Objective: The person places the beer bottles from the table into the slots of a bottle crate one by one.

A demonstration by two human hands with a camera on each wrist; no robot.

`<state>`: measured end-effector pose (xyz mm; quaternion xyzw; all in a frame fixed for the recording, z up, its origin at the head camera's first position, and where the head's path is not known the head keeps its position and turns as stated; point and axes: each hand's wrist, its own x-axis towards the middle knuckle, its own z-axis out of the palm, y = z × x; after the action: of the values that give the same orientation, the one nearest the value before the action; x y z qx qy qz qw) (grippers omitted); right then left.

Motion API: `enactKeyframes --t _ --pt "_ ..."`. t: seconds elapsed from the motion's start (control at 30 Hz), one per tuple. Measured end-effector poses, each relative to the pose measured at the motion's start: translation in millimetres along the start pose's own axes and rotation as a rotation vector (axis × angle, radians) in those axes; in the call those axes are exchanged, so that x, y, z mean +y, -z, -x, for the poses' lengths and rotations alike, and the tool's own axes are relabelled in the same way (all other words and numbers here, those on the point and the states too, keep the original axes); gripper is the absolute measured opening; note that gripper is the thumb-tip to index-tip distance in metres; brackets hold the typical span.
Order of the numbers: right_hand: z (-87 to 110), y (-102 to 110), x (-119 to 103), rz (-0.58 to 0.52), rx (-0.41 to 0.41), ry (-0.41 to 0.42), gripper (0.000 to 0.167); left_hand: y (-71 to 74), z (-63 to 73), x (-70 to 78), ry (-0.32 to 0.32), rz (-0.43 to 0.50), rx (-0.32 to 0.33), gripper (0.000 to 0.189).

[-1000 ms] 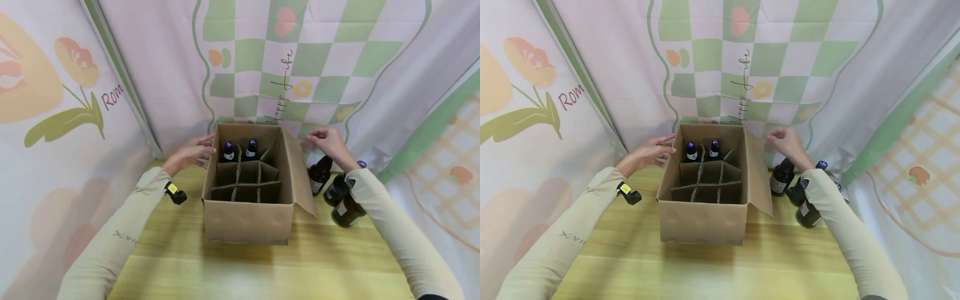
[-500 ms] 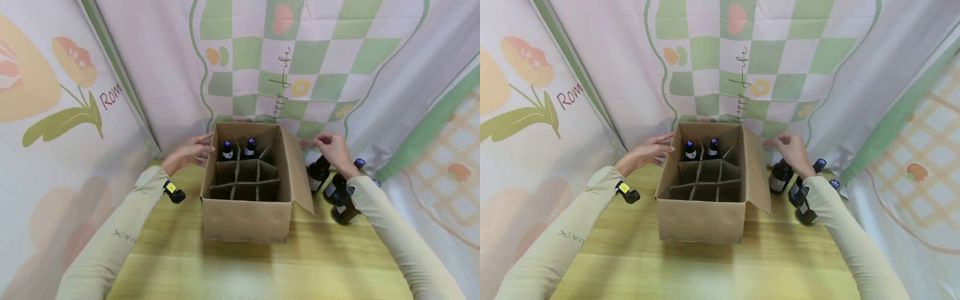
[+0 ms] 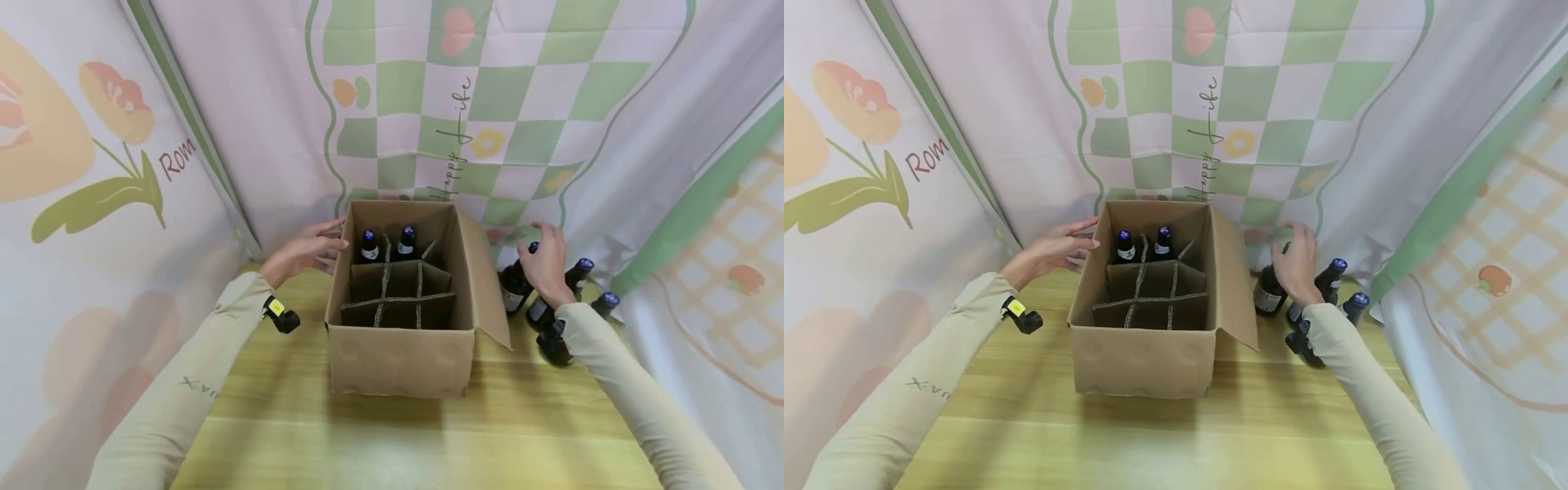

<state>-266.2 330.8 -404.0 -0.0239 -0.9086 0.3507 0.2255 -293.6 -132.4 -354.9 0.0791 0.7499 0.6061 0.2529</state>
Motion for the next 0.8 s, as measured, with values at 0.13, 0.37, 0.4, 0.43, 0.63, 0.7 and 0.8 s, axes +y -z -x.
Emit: enactKeyframes --t 0.13,0.37,0.4,0.43,0.63,0.7,0.8 --pt "4.2 -4.7 2.1 -0.056 0.011 -0.111 0.062 0.5 0.2 -0.6 -0.003 -0.001 0.003 0.078" --pt "5.5 -8.8 8.3 -0.177 0.079 -0.252 0.064 0.2 0.1 -0.3 0.01 -0.001 0.011 0.077" --pt "5.3 -9.4 9.3 -0.19 0.087 -0.272 0.064 0.4 0.3 0.0 0.011 0.0 0.013 0.077" --pt "5.2 -9.5 10.7 -0.201 0.1 -0.296 0.062 0.1 0.4 0.3 0.011 0.0 0.013 0.077" --pt "3.3 -13.2 17.6 -0.43 0.229 -0.534 0.03 -0.1 0.7 0.9 0.02 0.015 0.009 0.078" --pt "2.6 -14.3 19.1 -0.552 0.271 -0.6 0.02 -0.3 0.7 1.3 0.022 0.022 0.007 0.078" --pt "1.9 -14.7 21.5 -0.649 0.287 -0.624 0.021 -0.8 -0.4 2.2 0.02 0.023 -0.002 0.078"
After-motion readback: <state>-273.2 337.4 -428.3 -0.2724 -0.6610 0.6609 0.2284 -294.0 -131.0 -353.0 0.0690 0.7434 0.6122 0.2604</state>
